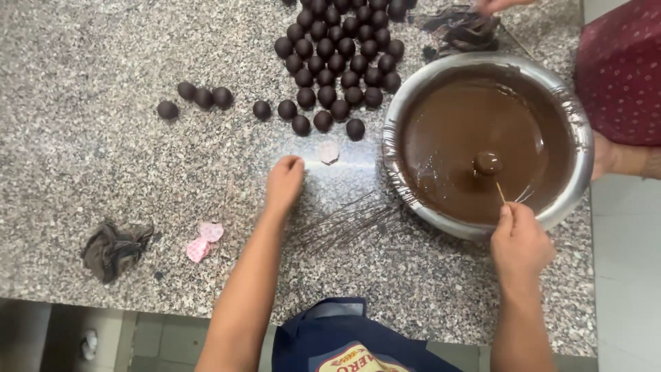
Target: The person picks up round truffle centers, spears each one on a wooden skewer, dips and rotates it in a bowl of melted chocolate to coat it, then slides the coated ball off the skewer into a pink paper cup and sets the filled cup with rows of finished bonbons on the counter. They repeat this cycle for many centers, occasionally wiping their hands on a cloth.
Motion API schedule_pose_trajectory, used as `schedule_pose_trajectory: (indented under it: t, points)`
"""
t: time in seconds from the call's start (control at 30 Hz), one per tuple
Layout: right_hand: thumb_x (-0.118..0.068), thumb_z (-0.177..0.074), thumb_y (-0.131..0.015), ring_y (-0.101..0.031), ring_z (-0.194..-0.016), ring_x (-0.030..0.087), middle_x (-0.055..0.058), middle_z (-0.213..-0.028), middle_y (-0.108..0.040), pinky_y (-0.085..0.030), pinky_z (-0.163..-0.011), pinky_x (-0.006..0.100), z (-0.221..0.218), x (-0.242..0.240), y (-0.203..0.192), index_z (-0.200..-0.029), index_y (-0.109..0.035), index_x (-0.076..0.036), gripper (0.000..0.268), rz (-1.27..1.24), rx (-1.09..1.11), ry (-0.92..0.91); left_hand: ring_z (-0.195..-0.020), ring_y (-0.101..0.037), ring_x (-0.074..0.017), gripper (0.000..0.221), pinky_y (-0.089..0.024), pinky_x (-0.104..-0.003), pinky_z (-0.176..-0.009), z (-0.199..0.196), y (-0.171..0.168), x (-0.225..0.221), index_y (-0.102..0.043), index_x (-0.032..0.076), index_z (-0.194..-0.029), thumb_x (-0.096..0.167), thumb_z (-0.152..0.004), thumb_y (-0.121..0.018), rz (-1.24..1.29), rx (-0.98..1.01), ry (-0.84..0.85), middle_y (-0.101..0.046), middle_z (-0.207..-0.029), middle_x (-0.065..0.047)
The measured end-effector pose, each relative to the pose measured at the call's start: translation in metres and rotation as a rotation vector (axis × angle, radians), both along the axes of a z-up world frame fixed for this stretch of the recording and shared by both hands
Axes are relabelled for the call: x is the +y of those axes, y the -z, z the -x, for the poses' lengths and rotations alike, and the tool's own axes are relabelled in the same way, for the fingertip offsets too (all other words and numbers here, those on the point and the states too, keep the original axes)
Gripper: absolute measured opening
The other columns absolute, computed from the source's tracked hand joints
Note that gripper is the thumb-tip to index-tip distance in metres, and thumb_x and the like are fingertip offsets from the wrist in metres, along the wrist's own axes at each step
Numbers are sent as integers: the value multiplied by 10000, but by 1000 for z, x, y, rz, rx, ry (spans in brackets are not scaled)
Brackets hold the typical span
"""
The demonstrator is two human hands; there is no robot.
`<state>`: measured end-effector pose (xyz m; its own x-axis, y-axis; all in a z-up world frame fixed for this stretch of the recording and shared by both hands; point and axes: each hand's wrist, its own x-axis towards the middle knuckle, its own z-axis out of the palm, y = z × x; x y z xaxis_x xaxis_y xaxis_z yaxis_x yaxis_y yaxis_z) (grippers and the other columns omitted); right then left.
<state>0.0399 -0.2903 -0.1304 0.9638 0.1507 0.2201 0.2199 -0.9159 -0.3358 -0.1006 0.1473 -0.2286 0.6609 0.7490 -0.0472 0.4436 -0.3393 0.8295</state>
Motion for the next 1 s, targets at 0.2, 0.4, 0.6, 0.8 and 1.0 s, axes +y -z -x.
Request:
schedule_pose_trajectory:
  t: [0.2, 0.4, 0.6, 0.8, 1.0]
  points:
    - [-313, -1080, -618, -709, -883, 366, 121, -975, -747, -542, -781, 478, 6, 2, -5, -1145, -735, -175, 193, -17, -64, 5, -1089, -637, -376, 421, -505, -468, -929, -63, -9, -27, -691, 62, -1129, 399, -877, -715, -82, 117, -21, -657, -1165, -179]
    - [-286, -1046, -644, -707, -850, 355, 119, -933, -743, -542, -757, 465, 16, 5, -14, -1107, -732, -168, 159, -105, -92, 8, -1073, -613, -383, 223, -506, -497, -900, -72, 24, -35, -711, 114, -931, 290, -796, -735, -316, 178, 9, -664, -1117, -133]
    - [-291, -1039, -644, -711, -832, 341, 108, -930, -746, -548, -750, 446, 18, 4, -10, -1098, -732, -170, 161, -125, -109, 12, -857, -662, -267, 178, -532, -384, -777, -41, 29, -35, -635, 59, -918, 197, -872, -738, 3, -108, 53, -696, -909, -91]
    - [-262, -1010, -674, -716, -814, 310, 92, -923, -748, -557, -734, 420, 22, 11, -8, -1063, -740, -160, 133, -164, -164, -12, -827, -652, -134, 215, -532, -277, -720, 17, -8, -52, -627, 62, -1056, 150, -890, -731, 531, -359, 27, -693, -923, -37]
    - [-239, -999, -692, -716, -835, 290, 81, -932, -751, -556, -748, 405, 26, 15, -5, -1042, -749, -144, 118, -179, -195, -34, -883, -681, -145, 305, -551, -288, -759, 61, -11, -69, -709, 53, -1178, 174, -899, -727, 836, -370, -48, -743, -1042, -62]
